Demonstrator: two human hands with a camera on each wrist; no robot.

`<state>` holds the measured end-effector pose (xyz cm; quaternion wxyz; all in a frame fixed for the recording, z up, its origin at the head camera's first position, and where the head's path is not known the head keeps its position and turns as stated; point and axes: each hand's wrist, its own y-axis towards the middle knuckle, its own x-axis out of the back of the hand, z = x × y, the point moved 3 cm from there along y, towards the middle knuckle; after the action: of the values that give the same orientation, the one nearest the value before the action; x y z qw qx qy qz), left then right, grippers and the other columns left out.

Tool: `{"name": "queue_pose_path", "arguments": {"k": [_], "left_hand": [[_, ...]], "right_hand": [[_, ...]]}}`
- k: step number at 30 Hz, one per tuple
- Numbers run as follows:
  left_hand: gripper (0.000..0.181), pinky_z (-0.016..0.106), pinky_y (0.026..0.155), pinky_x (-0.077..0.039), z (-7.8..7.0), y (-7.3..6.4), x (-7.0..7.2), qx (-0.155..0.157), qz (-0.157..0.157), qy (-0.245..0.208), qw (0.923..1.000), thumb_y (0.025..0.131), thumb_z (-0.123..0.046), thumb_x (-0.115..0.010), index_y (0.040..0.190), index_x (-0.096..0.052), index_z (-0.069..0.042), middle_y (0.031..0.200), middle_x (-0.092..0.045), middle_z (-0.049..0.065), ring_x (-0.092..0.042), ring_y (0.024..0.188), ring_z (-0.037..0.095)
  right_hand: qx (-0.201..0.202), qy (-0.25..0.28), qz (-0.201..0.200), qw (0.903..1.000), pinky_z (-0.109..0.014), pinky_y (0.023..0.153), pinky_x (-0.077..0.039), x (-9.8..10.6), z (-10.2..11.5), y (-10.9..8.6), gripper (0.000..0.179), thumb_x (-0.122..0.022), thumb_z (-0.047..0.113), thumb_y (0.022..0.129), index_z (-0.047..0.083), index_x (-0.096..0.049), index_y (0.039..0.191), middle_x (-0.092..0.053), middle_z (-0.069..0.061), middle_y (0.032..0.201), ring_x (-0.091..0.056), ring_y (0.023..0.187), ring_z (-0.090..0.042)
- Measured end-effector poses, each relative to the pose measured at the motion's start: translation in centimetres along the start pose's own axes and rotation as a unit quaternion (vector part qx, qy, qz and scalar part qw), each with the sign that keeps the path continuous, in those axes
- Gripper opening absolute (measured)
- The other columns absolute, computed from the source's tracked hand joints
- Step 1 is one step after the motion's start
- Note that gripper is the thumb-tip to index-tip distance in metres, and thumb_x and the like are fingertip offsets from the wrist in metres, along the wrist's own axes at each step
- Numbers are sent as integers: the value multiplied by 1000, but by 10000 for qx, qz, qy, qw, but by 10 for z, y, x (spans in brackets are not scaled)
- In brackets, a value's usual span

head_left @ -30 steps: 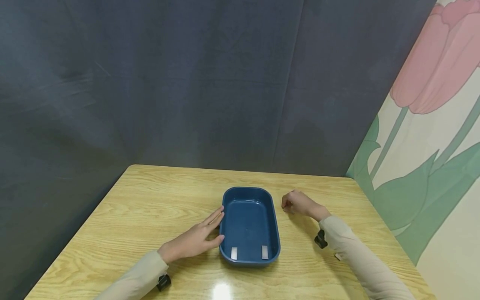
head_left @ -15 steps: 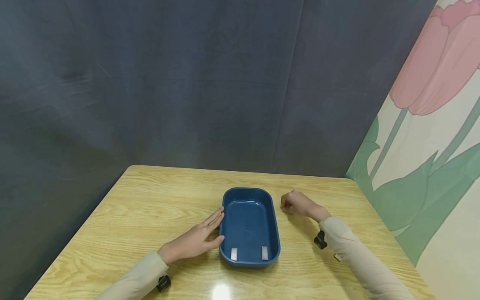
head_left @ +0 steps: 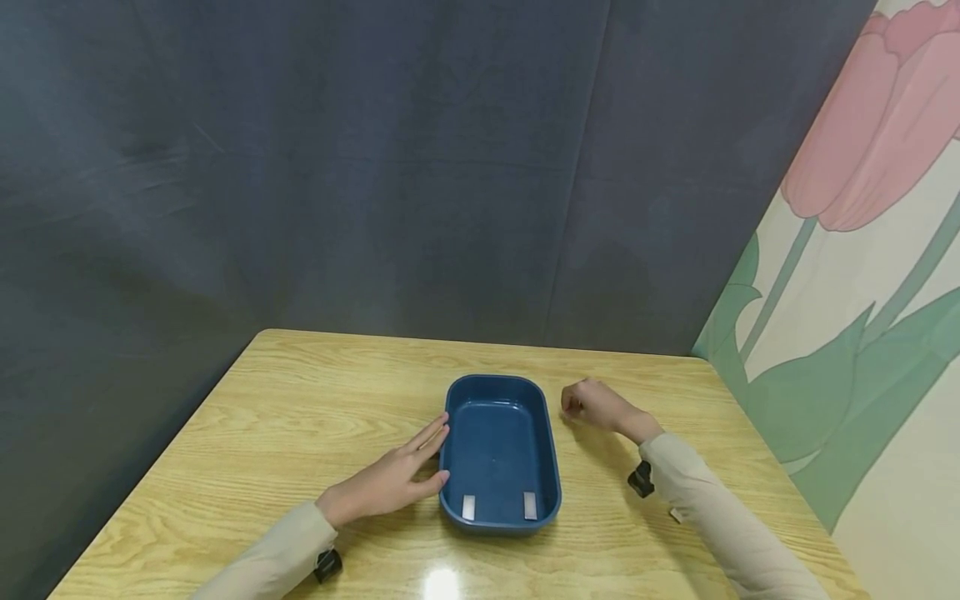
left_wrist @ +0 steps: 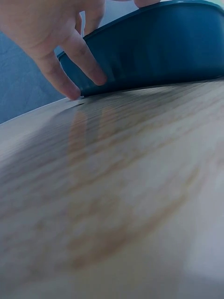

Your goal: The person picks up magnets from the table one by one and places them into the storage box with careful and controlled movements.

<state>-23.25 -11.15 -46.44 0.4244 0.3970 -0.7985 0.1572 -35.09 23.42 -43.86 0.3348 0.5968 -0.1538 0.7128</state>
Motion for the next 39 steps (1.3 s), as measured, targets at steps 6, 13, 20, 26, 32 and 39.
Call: {"name": "queue_pose_path", "arguments": {"k": [6,13,20,26,32,39], "left_hand": [[71,49,111,-33,1,1,-1,-5,8,-2,10000,105,-40,-47,158,-16,-4,166,0,2,-23,145,27],[71,48,112,-33,0,1,0,38,4,8,10000,105,-40,-48,158,-17,-5,166,-1,2,-24,145,27],[71,48,112,-33,0,1,0,39,0,-32,10000,105,-40,-48,158,-17,-5,167,-1,1,-23,145,26],[71,48,111,-33,0,0,-1,-9,-32,2,10000,105,-39,-48,158,-17,-3,166,-1,2,-25,145,27],[72,49,111,-34,0,0,-1,-28,-35,-25,10000,105,-39,-49,158,-17,-3,166,-1,3,-25,145,28],[72,48,112,-33,1,0,-1,2,-2,9,10000,105,-41,-49,158,-16,-4,166,0,1,-25,145,26]], "right_hand": [[-3,-49,-6,10000,-28,62,-53,4,2,2,8,-75,-6,83,1,-71,83,-68,-3,79,-60,69,-10],[-2,-2,-93,10000,-27,60,-49,10,8,3,11,-75,-6,83,3,-70,81,-66,0,76,-52,65,-6],[35,-29,-180,9998,-25,58,-46,12,11,4,16,-73,-8,83,6,-68,79,-64,2,73,-47,63,-5],[-50,-2,-189,9998,-24,59,-46,13,13,6,19,-69,-11,83,8,-68,78,-64,4,74,-48,64,-4],[-9,46,-230,9997,-25,59,-48,17,19,9,18,-66,-11,82,6,-69,79,-65,2,74,-50,64,-5],[126,45,-290,9995,-25,58,-48,21,25,11,20,-65,-13,82,6,-67,78,-62,4,70,-49,63,-4]]}}
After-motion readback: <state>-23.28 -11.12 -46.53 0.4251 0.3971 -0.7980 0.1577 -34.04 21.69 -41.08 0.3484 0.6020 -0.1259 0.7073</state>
